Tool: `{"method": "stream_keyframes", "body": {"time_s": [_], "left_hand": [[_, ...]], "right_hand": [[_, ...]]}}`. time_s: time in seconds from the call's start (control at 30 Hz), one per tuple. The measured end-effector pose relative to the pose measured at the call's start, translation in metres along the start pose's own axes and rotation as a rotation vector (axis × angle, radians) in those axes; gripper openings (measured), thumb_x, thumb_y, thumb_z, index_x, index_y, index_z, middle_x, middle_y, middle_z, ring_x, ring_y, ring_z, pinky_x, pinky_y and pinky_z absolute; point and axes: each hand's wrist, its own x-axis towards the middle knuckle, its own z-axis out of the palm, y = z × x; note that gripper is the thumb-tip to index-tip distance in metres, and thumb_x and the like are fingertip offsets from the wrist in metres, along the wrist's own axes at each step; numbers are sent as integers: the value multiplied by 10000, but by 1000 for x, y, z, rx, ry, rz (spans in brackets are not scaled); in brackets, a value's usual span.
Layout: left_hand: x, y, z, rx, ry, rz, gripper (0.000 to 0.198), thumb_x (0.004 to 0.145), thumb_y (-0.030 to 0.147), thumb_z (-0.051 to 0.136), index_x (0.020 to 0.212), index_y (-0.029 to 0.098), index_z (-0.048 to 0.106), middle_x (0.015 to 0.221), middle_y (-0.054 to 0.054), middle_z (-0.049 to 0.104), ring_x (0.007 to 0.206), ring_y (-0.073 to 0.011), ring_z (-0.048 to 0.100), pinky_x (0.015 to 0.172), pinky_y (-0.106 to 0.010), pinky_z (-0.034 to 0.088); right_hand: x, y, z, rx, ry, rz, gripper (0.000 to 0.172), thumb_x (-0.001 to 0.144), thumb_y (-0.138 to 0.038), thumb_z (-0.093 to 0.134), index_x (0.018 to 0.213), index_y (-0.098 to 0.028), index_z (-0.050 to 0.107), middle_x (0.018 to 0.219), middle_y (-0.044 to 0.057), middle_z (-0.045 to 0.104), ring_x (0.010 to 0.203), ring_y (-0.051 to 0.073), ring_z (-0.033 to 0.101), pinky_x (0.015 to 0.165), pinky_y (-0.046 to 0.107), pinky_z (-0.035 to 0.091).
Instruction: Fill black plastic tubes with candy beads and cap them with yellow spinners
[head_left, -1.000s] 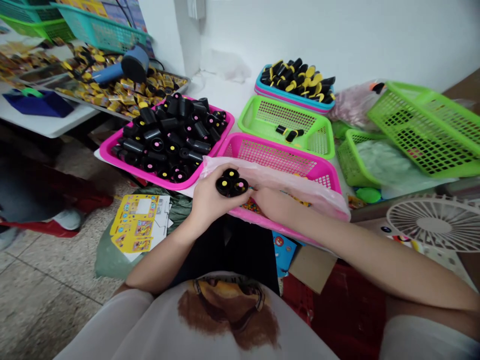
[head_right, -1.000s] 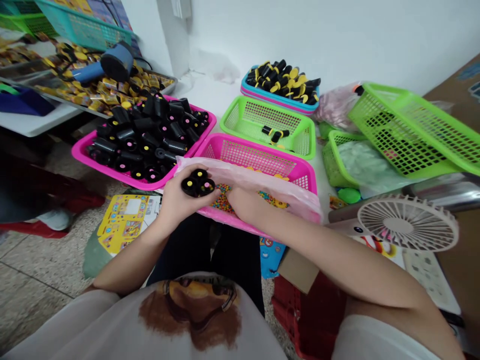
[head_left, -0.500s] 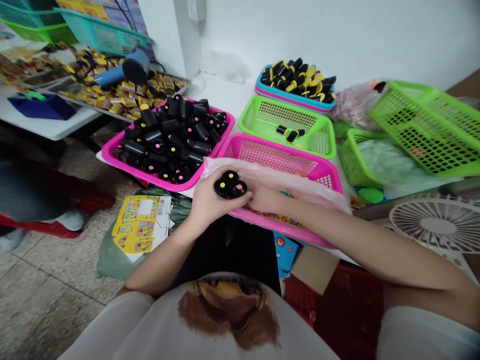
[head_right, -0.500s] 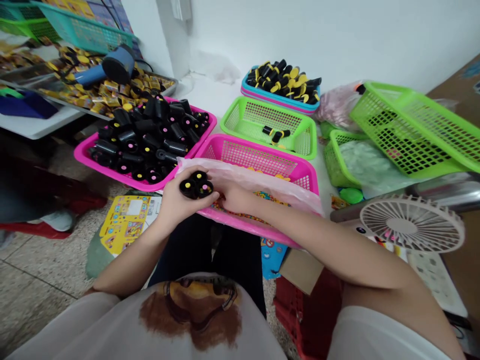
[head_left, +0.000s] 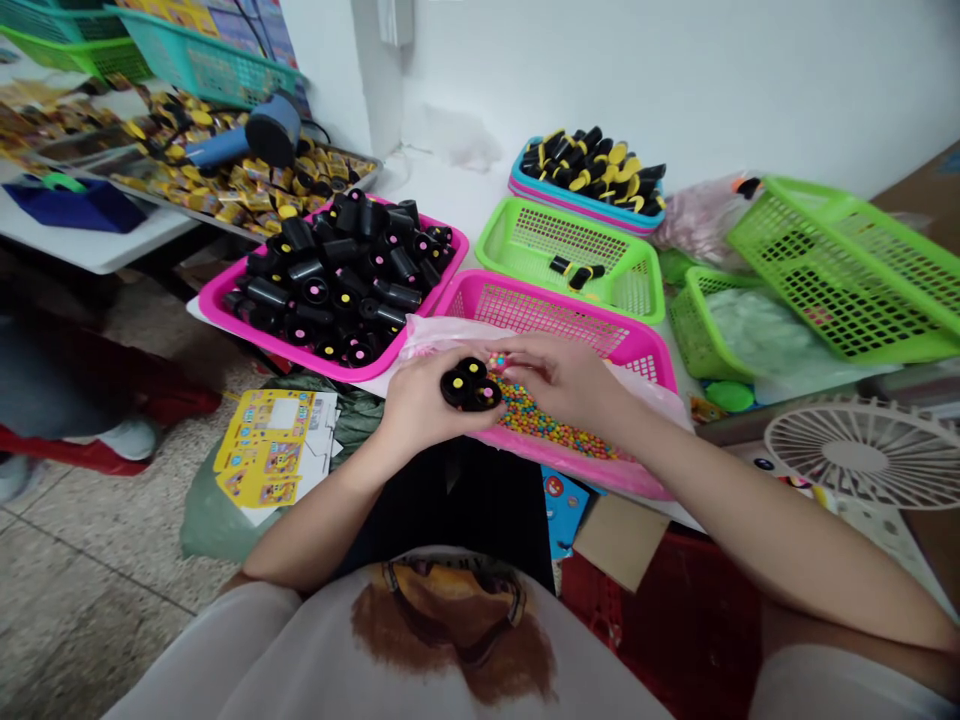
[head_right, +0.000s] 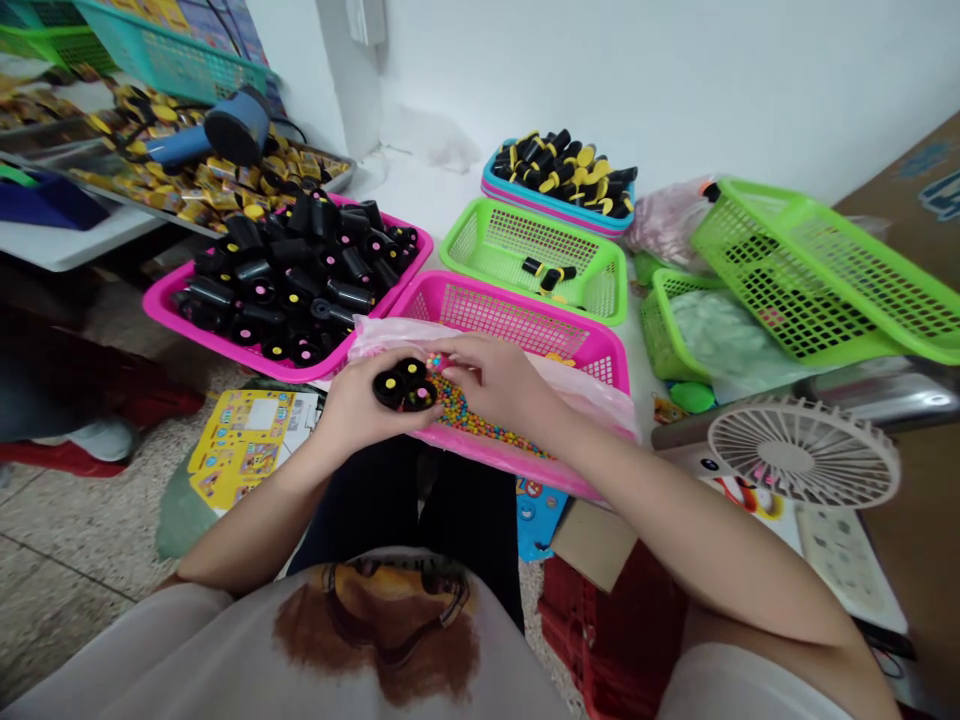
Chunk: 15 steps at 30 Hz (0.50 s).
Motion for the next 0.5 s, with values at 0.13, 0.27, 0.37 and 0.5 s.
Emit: {"method": "stream_keyframes", "body": {"time_s": [0.13,0.27,0.37,0.5], "left_hand": [[0,0,1,52,11,-30,583,666,417,872,1205,231,754,1132,-47,839,1017,-296,799,938,-413,604],[0,-1,0,22,12,-29,596,684,398,872,1247,248,743,1145,-36,836,1027,-288,797,948,-414,602],[-1,-1,0,2,11,-30,597,680,365,874,1251,259,735,1171,-33,830,1070,-289,788,964,-416,596],[-2,-1,1,-31,14,-41,553,687,385,878,1206,257,736,1161,-35,828,1076,-290,783,973,-427,588]], "right_hand": [[9,-4,4,-212,23,-196,523,929,-14,495,1306,-279,741,1165,68,736,1080,217,711,967,425,601],[13,1,11,-283,14,-323,513,977,-25,410,1314,-263,715,1187,86,657,1124,213,661,984,430,591],[15,-4,11,-343,10,-349,400,1036,-95,425,1285,-228,708,1223,118,646,1154,244,636,985,452,589],[13,-17,-5,-437,12,-330,377,1008,-66,467,1256,-209,713,1178,119,673,1108,237,666,948,404,599]]}}
